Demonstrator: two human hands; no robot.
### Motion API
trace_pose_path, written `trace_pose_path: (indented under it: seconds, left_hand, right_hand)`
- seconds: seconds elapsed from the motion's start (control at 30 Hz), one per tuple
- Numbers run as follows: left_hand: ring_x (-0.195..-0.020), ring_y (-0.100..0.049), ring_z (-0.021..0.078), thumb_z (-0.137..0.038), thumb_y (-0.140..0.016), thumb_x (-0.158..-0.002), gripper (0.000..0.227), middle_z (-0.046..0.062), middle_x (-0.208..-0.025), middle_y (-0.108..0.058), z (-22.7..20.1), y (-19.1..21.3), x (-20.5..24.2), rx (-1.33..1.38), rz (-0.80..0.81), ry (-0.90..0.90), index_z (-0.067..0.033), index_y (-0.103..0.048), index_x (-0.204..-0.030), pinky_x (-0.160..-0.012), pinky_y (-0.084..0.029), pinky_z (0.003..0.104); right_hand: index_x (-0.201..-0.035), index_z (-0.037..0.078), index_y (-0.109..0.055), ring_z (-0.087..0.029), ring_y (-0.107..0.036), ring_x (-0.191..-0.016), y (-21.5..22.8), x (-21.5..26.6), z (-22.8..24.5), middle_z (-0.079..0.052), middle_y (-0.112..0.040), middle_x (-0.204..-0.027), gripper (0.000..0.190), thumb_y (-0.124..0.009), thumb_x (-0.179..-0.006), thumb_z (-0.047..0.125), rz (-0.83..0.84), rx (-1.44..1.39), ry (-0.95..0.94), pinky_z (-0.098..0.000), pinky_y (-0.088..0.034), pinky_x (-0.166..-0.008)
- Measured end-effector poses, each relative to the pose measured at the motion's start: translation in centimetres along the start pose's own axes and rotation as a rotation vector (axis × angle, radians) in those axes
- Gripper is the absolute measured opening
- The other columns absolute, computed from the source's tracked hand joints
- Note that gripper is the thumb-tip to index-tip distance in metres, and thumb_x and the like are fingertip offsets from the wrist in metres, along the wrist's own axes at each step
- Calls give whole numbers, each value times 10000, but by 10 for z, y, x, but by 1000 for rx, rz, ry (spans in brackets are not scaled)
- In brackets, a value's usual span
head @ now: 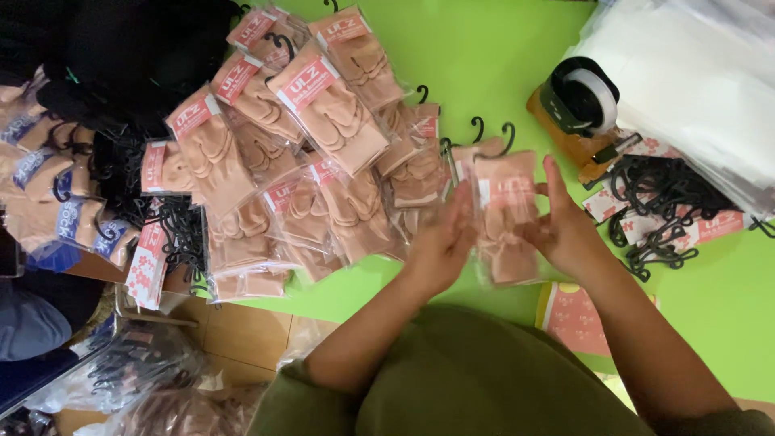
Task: The person packs beige gloves into clear plastic bags on a green table. They insert the gloves, attach black plastic hooks to the packaging, and apply pink and yellow stickers to the bags. The person arranges the finished packages in a row on the table.
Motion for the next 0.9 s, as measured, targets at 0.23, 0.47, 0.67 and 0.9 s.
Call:
trace_pose_path:
  seconds: [0.23,0.47,0.67,0.9]
  left_hand:
    - [-887,-736,352,-569,-825,-802,732,117,-1091,-719,26,181,-60,-1070,-967,-28,-135,-603,-1348,-665,-598,512]
    - [-961,-752,349,-511,-799,-771,720,65,-1029,-770,72,210,-83,-848,-704,404,-249,-557,-1396,-814,-594,552]
    - [-979,-740,382,-368,-795,-821,653,87,-1257,-724,59,154,-72,-1032,-732,41,-220,-560,-1411,-823,-570,561]
    - [-954,-696,363,-326,-772,-750,374,115,-960,-712,71,110,-47,-784,-686,-317,-122,-695,-1054,-809,-528,498]
  right_hand:
    - [-1502,300,-478,-436,-563,-1263,-26,-22,15,-152,-447,-1454,667,-745,-894,244,-328,408,393,-642,-411,-1045]
    - [-1045,146,-795,-160,-681,-771,-51,-39,20,-45,-728,-856,126,-752,-932,112,-177,-221,553,-300,-541,-715]
    - [-1008,65,-783,-176,-644,-794,-38,-39,8,-108,-734,-917,95,-782,-915,85,-137,-379,575,-309,-497,-768]
    - [-1044,7,-753,-122,-647,-714,-24,-18,15,-116,-683,-861,100,-700,-964,37,-77,-510,401,-245,-570,-569]
Point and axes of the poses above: each hand's wrist, its own x-axis away from the middle knuckle, its own y-axis out of the back of the hand, z = x × y, the point moved 4 cm from there along -x, towards the middle knuckle
